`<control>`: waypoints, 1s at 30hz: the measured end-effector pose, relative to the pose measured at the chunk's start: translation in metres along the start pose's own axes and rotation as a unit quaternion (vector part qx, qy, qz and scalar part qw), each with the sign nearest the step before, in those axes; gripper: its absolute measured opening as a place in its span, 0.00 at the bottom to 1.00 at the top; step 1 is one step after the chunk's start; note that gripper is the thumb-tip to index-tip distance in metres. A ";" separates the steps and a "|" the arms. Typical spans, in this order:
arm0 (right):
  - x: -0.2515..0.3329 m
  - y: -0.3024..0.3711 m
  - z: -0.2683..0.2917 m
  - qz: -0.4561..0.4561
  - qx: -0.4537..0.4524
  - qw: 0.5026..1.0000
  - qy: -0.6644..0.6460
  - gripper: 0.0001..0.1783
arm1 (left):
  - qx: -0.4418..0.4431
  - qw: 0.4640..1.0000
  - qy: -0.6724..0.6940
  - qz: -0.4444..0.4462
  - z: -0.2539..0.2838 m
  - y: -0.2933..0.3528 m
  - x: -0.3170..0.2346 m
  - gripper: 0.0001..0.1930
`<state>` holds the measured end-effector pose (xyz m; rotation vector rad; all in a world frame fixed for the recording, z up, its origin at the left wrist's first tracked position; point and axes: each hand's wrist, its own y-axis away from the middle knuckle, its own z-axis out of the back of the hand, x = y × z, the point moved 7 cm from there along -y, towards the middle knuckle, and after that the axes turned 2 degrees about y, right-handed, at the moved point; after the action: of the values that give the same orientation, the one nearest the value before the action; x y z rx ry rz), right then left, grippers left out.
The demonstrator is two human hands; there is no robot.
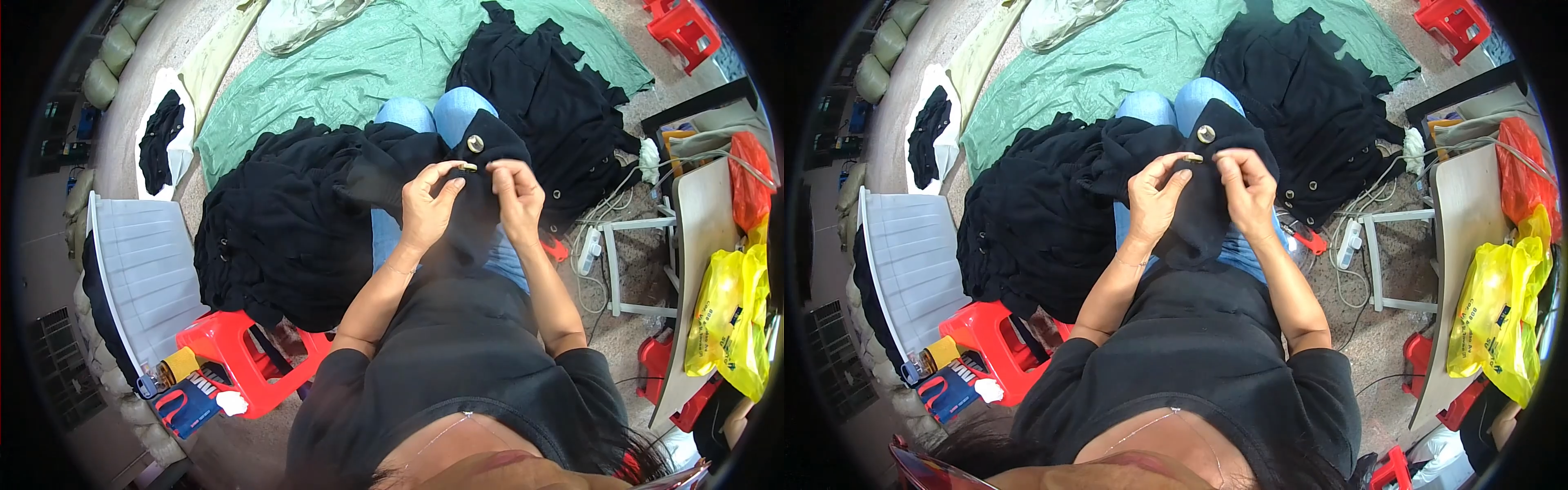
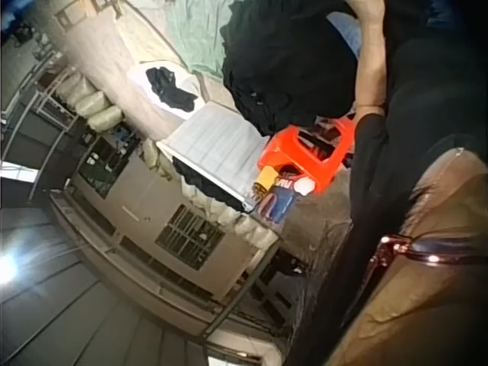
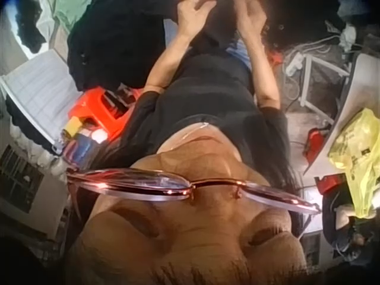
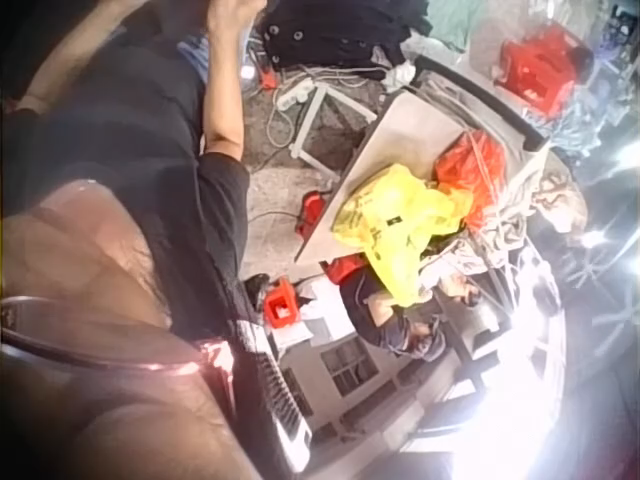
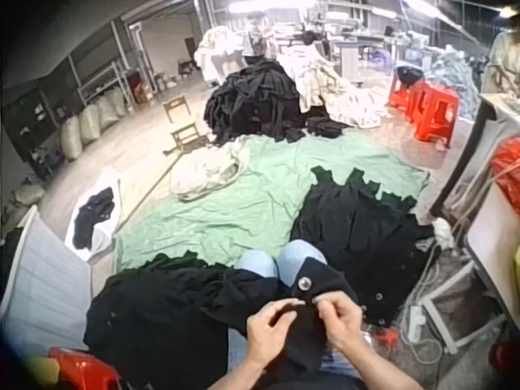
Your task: Inspecting and handling black fabric garment pieces with metal eyelets in a factory setting.
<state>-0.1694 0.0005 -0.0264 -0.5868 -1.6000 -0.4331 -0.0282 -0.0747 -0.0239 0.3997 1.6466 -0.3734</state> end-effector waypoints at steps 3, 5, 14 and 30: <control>0.000 -0.008 -0.005 -0.027 0.041 0.996 -0.068 0.09 | 0.012 1.000 -0.006 0.006 -0.001 -0.001 0.002 0.10; -0.005 -0.012 -0.010 -0.055 0.121 0.990 0.043 0.06 | 0.029 0.999 0.018 0.016 -0.002 -0.006 0.000 0.12; 0.011 -0.058 0.019 0.009 -0.024 0.996 -0.085 0.05 | 0.177 0.954 0.179 0.165 -0.011 0.011 -0.006 0.17; 0.167 -0.064 0.035 0.175 -0.097 0.973 -0.111 0.05 | 0.263 0.957 0.119 0.024 -0.043 0.007 -0.162 0.18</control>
<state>-0.2452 -0.0095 0.1393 -1.0786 -1.6303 -0.2659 -0.0458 -0.0551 0.1422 0.9106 1.7534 -0.7552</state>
